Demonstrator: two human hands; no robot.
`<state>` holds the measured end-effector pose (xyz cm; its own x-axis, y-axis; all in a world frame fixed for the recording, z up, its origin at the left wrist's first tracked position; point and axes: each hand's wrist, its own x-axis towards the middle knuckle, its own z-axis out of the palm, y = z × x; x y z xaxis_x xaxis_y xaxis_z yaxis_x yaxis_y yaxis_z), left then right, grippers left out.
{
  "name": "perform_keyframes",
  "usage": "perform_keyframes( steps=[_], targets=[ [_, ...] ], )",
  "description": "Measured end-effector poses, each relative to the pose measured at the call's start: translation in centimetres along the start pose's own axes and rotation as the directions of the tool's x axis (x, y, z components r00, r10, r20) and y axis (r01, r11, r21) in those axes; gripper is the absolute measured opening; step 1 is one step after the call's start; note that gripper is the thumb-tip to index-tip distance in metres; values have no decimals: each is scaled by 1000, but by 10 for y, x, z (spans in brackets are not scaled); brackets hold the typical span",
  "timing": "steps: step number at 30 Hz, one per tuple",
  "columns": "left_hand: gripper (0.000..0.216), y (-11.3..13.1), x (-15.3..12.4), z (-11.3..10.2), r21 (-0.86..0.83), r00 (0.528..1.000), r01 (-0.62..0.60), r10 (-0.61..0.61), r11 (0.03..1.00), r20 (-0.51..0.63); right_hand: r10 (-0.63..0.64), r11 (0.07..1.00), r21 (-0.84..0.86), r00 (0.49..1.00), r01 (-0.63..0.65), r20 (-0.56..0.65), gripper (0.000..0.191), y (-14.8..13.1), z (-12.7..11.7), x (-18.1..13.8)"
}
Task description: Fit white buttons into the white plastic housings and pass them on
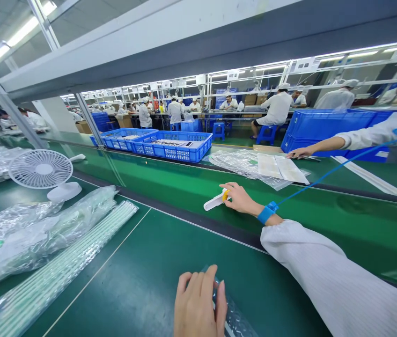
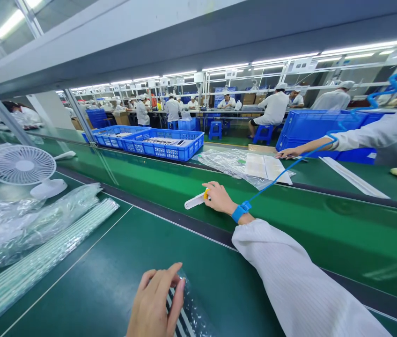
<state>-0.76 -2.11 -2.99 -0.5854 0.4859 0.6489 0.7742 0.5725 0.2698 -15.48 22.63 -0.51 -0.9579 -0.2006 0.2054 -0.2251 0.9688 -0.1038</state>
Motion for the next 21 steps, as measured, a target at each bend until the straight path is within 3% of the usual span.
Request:
perform_keyframes(
  steps=[6,16,19,21],
  targets=[
    [22,-3,0,-2,-3,998,65,-65,998,3,26,997,67,999,-29,42,22,13,8,-1],
    [20,-7,-5,-1,-68,987,155,-151,986,61,157,957,255,987,-142,-40,18,15,5,-33],
    [21,-9,-6,1,-190,954,292,-273,937,120,169,928,349,982,-131,-80,13,5,-6,-51],
    [29,-7,-4,2,-334,898,440,-402,834,180,137,904,420,985,-84,-100,10,-9,-16,-68]
  ],
)
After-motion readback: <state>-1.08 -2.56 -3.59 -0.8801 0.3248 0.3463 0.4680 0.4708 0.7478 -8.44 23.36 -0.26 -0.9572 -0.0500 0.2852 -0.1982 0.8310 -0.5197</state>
